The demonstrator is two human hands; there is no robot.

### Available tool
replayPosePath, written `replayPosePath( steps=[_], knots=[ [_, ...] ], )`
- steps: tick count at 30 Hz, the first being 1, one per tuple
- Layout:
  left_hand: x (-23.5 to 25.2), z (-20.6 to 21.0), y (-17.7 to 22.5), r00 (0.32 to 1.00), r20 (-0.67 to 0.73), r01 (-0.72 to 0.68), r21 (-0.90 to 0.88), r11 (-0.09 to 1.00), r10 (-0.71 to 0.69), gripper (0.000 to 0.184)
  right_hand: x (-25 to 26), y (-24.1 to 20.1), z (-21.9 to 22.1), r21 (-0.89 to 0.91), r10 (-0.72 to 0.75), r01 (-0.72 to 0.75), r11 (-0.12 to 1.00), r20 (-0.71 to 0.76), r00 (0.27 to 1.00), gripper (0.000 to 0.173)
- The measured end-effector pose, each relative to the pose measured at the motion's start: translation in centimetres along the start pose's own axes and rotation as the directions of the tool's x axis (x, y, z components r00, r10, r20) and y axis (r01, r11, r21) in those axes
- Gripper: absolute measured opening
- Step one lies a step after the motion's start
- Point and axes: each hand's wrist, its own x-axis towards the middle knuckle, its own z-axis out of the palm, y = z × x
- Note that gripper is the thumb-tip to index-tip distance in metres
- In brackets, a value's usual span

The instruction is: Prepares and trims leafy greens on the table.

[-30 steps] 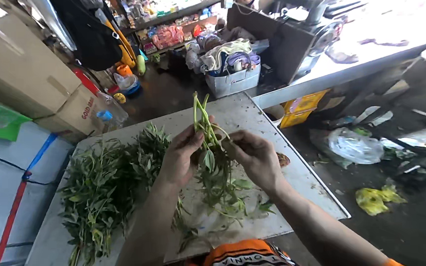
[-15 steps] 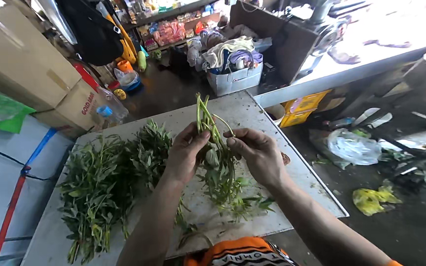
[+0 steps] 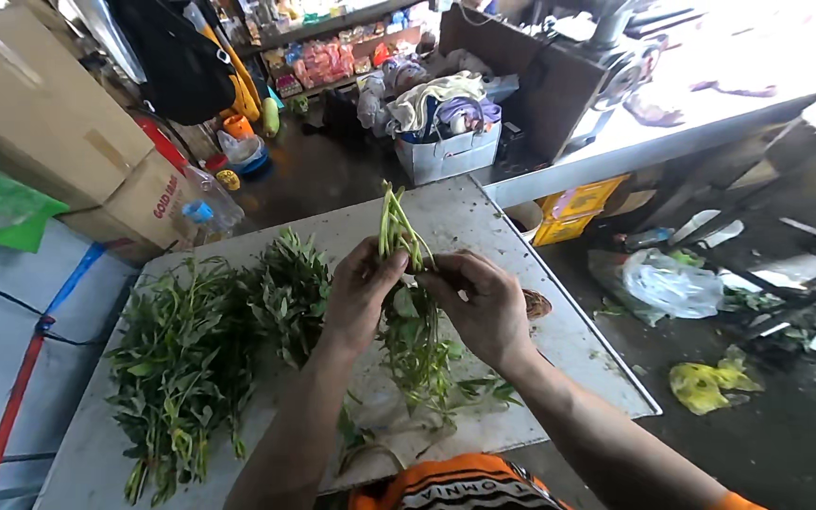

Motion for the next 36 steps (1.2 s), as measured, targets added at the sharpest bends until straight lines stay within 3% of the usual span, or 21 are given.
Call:
replayPosePath(
  steps=[6, 12, 16, 19, 22, 27, 31, 34, 36],
  knots=[
    [-0.1, -0.1, -0.2, 0.994, -0.041, -0.093, 0.172, 0.981, 0.101, 0.026, -0.2, 0.0, 0.3, -0.001, -0.045, 0.045, 0.999, 0.003, 0.999, 0.02],
    [0.0, -0.6, -0.4, 0.995, -0.073, -0.049, 0.177, 0.983, 0.063, 0.023, 0.3, -0.1, -0.2, 0.26, 0.118, -0.126, 0.957, 0.047, 0.992, 0.012],
    [0.3, -0.5, -0.3, 0.995, -0.093, -0.002, 0.168, 0.986, 0.018, 0.022, 0.3, 0.2, -0.2, 0.39, 0.054, -0.038, 0.92, -0.029, 0.998, 0.008],
    [0.1, -0.4, -0.2, 0.997, 0.069, -0.043, 0.352, 0.935, 0.019, 0.02, 1.3, -0.5, -0.7, 0.304, -0.009, 0.016, 0.953, -0.023, 1.0, 0.01],
    [-0.3, 0.5, -0.3, 0.985, 0.174, -0.059, 0.388, 0.92, -0.01, 0.025, 2.4, -1.2, -1.1, 0.217, 0.029, -0.033, 0.976, 0.024, 0.999, 0.014],
    [0.0, 1.0, -0.9, 0.999, 0.031, -0.019, 0.335, 0.942, 0.01, 0.022, 2.4, -0.8, -1.2, 0.096, 0.099, -0.105, 0.99, 0.058, 0.993, 0.025],
    [0.2, 1.1, -1.0, 0.997, -0.076, 0.036, 0.212, 0.977, -0.02, 0.019, 1.5, 0.0, -1.2, -0.045, 0.04, -0.038, 0.998, 0.049, 0.998, 0.018],
    [0.1, 1.3, -1.0, 0.992, -0.121, 0.056, 0.179, 0.982, -0.034, 0.019, 1.2, 0.1, -1.3, -0.039, -0.003, 0.005, 0.999, 0.063, 0.998, 0.016],
    [0.0, 1.2, -1.0, 0.991, -0.132, 0.057, 0.193, 0.979, -0.032, 0.018, 1.3, 0.0, -1.4, 0.019, 0.043, -0.044, 0.999, 0.084, 0.996, 0.016]
  ],
)
